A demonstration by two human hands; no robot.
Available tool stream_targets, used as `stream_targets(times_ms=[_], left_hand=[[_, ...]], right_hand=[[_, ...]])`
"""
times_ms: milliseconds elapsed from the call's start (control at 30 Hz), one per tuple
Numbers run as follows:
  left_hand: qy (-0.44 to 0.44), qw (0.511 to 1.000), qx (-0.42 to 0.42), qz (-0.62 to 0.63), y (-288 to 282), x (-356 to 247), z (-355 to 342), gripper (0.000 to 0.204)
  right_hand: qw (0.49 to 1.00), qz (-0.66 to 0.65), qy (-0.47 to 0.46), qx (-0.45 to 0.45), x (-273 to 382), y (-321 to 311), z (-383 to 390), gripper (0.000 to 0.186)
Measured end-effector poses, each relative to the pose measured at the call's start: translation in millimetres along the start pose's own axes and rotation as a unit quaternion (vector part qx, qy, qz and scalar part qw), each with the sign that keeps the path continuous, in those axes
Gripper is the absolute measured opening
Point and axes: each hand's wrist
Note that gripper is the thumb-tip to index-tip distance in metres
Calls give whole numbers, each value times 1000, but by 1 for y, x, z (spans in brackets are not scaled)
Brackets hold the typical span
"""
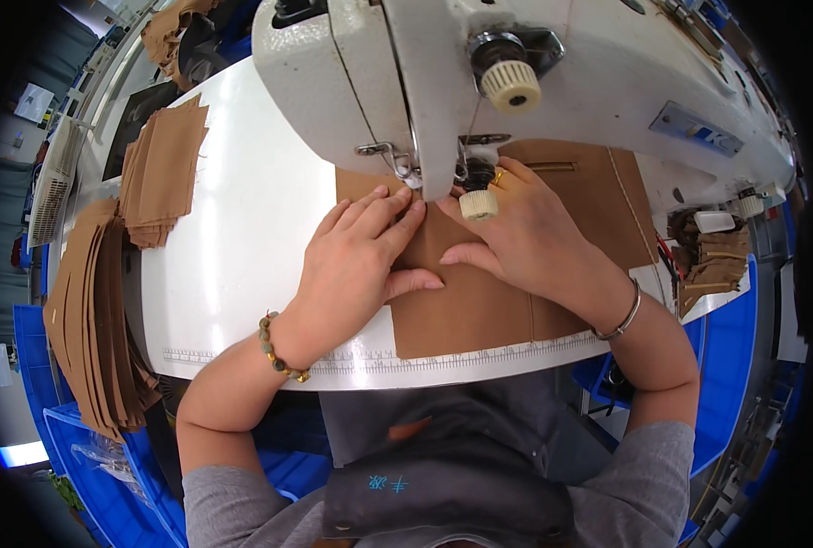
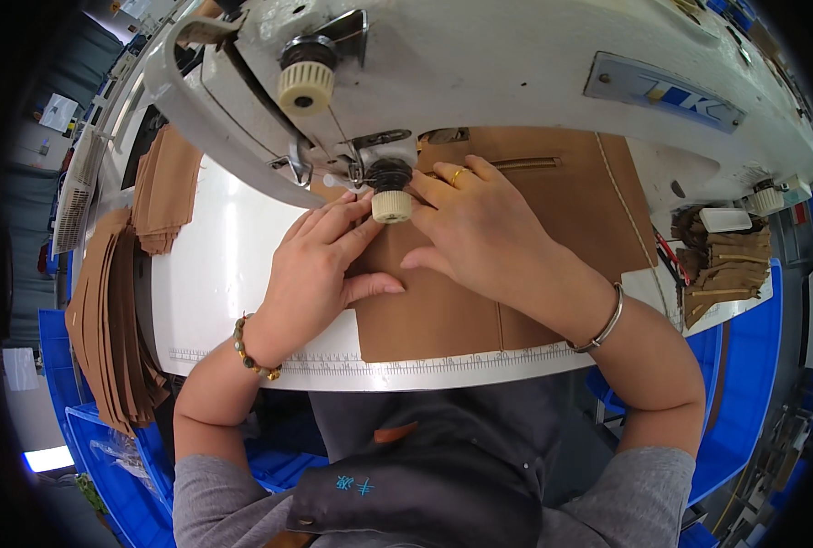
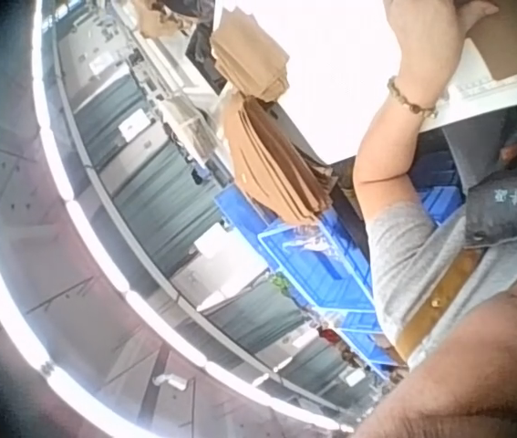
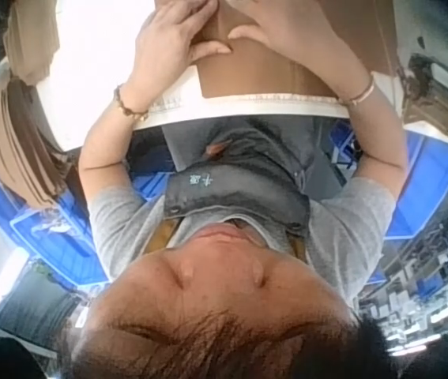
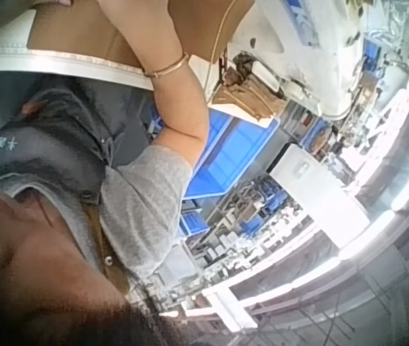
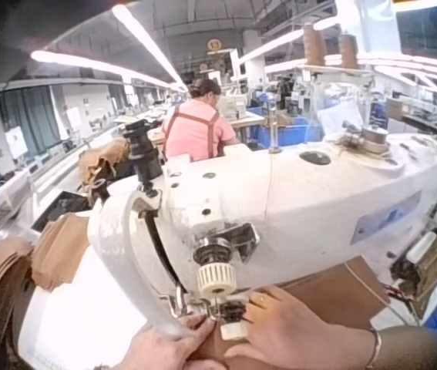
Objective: Sewing a leather bag component using an industrial sewing machine.
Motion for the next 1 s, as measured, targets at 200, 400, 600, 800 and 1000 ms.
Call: stream_targets(times_ms=[200, 400, 600, 800, 1000], left_hand=[[-3, 1000, 2, -3, 0, 2, -2, 79], [13, 999, -35, -6, -1, 2, -3, 74], [0, 1000, -1, 4, 0, 3, -1, 78], [5, 1000, -11, 4, 0, 2, 2, 78], [-14, 1000, 5, 27, -1, 2, -1, 79]], right_hand=[[998, 10, 56, -24, -7, -25, -6, 34], [962, -30, 127, -241, -23, -30, -15, 15], [960, -35, 158, -227, -22, -26, -13, 14], [968, -60, 131, -206, -26, -30, -10, 13], [988, -68, 132, -33, -31, -51, -4, 17]])
Point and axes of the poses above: each hand's wrist, its own z-axis away from the middle knuckle, its own y-axis out of the palm, x = y × z, and after that the axes turned 2 degrees about -z, right-handed
